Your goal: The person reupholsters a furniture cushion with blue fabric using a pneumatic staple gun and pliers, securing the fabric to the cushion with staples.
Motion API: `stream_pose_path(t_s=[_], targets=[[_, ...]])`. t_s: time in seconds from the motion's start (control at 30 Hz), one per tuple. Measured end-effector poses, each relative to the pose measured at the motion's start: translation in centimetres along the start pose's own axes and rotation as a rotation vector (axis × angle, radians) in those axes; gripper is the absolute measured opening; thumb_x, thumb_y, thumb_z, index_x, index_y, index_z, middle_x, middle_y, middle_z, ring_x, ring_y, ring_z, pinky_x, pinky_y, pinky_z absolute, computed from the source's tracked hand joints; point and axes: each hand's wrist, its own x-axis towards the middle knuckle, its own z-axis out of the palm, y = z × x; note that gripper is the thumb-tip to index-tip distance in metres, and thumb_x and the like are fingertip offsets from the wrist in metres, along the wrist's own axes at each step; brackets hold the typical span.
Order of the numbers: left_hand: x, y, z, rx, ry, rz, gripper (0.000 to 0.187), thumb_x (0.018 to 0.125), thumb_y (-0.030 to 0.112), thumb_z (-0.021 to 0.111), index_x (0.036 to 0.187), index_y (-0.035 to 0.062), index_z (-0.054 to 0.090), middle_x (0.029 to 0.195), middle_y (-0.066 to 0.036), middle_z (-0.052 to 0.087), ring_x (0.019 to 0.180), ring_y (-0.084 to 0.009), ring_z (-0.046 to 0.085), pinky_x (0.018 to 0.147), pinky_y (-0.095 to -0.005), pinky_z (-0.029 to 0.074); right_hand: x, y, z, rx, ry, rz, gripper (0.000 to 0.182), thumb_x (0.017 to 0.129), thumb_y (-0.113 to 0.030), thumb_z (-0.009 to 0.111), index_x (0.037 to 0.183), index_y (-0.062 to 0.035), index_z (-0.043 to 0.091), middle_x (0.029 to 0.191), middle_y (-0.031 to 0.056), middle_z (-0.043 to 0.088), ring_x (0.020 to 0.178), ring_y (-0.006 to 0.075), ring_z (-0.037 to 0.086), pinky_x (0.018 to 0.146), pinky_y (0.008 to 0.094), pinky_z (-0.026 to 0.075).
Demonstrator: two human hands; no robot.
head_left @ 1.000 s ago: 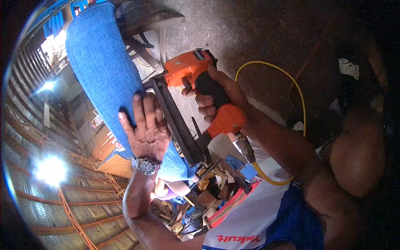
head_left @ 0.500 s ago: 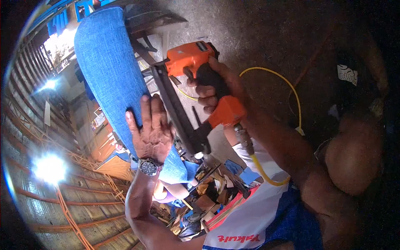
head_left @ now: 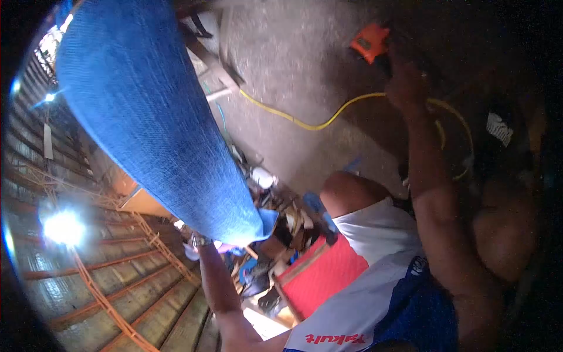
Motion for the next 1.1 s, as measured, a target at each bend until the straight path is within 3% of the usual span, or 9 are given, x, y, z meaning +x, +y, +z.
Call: stream_pose_path(t_s=[0.13, 0.23, 0.33, 0.43, 0.5, 0.6, 0.73, 0.87, 1.1], targets=[[-0.5, -1.4, 0.7, -0.018, 0.0, -0.077, 0.081, 0.101, 0.061, 0.03, 0.155, 0.0017, 0.023, 0.161, -0.018, 0.025, 0.15, -0.0305, 0.019, 0.122, -0.045, 0.013, -1.5, -0.3, -3.4, -0.142, -0.469, 0.538, 0.082, 0.085, -0.01, 0.065, 0.157, -0.023, 0.026, 0.133, 0.0191, 0.056, 0.122, 0.0372, 0.053, 0.104, 0.0532, 0.041], [-1.5, -2.7, 0.8, -0.054, 0.023, -0.043, 0.08, 0.102, 0.061, 0.031, 0.155, 0.0015, 0.023, 0.161, -0.018, 0.025, 0.151, -0.0302, 0.019, 0.122, -0.0448, 0.012, -5.9, 3.8, 1.0, -0.263, -0.018, 0.196, 0.088, 0.083, -0.011, 0.07, 0.157, -0.0283, 0.025, 0.129, 0.0166, 0.058, 0.117, 0.0368, 0.056, 0.101, 0.0528, 0.043], [-2.0, -3.5, 1.2, -0.093, 0.048, 0.018, 0.08, 0.102, 0.06, 0.031, 0.155, 0.0014, 0.023, 0.161, -0.018, 0.025, 0.151, -0.0299, 0.019, 0.122, -0.0446, 0.012, -7.1, 8.0, 3.5, -0.491, -0.179, 0.186, 0.091, 0.084, -0.015, 0.072, 0.158, -0.0285, 0.021, 0.13, 0.0156, 0.058, 0.117, 0.0366, 0.056, 0.1, 0.0506, 0.044], [-1.1, -4.0, 1.6, -0.137, 0.052, 0.119, 0.08, 0.102, 0.06, 0.031, 0.155, 0.0013, 0.023, 0.161, -0.018, 0.024, 0.151, -0.0296, 0.018, 0.122, -0.0444, 0.012, -7.8, 6.3, 4.2, -0.625, -0.055, 0.186, 0.074, 0.086, -0.018, 0.071, 0.151, -0.021, 0.037, 0.127, 0.0157, 0.059, 0.116, 0.035, 0.056, 0.099, 0.049, 0.044], [0.1, -4.1, 1.6, -0.144, 0.045, 0.196, 0.08, 0.102, 0.06, 0.031, 0.155, 0.0012, 0.023, 0.161, -0.018, 0.024, 0.151, -0.0294, 0.018, 0.122, -0.0442, 0.011, -7.0, 2.1, 2.7, -0.407, -0.036, 0.169, 0.059, 0.087, -0.019, 0.07, 0.142, -0.0145, 0.048, 0.124, 0.0156, 0.061, 0.114, 0.0318, 0.058, 0.097, 0.0465, 0.045], [0.2, -3.9, 1.1, -0.102, 0.028, 0.338, 0.071, 0.105, 0.049, 0.037, 0.155, 0.0006, 0.024, 0.162, -0.019, 0.023, 0.151, -0.03, 0.018, 0.122, -0.043, 0.014, -5.7, -3.2, 5.9, 0.636, -0.096, 0.157, 0.041, 0.097, -0.032, 0.059, 0.127, -0.0037, 0.059, 0.118, 0.0094, 0.063, 0.104, 0.0222, 0.062, 0.093, 0.0366, 0.049], [0.4, -4.2, 1.4, -0.037, 0.084, 0.41, 0.068, 0.105, 0.047, 0.037, 0.154, -0.0007, 0.027, 0.161, -0.022, 0.023, 0.151, -0.0316, 0.018, 0.121, -0.0441, 0.015, -8.2, -24.4, -4.7, 1.785, -0.473, 0.067, 0.044, 0.105, -0.041, 0.043, 0.126, -0.0067, 0.06, 0.119, 0.0086, 0.065, 0.106, 0.0203, 0.062, 0.087, 0.0418, 0.052], [0.8, -3.9, 1.4, 0.079, 0.114, 0.4, 0.07, 0.104, 0.049, 0.038, 0.154, 0.0007, 0.027, 0.161, -0.022, 0.023, 0.151, -0.0329, 0.018, 0.122, -0.0449, 0.012, -9.6, -31.3, -6.3, 1.715, -0.169, 0.273, 0.043, 0.105, -0.05, 0.04, 0.105, -0.0131, 0.061, 0.092, 0.0011, 0.061, 0.082, 0.0153, 0.057, 0.068, 0.0343, 0.048], [0.2, -3.6, 0.8, 0.125, 0.143, 0.349, 0.073, 0.103, 0.055, 0.036, 0.154, 0.0033, 0.028, 0.161, -0.021, 0.024, 0.15, -0.0352, 0.019, 0.12, -0.049, 0.013, -8.9, -31.5, -3.3, 1.892, -0.28, 0.276, 0.045, 0.105, -0.049, 0.039, 0.117, -0.0117, 0.06, 0.108, 0.0067, 0.066, 0.092, 0.0219, 0.062, 0.078, 0.0387, 0.053]])
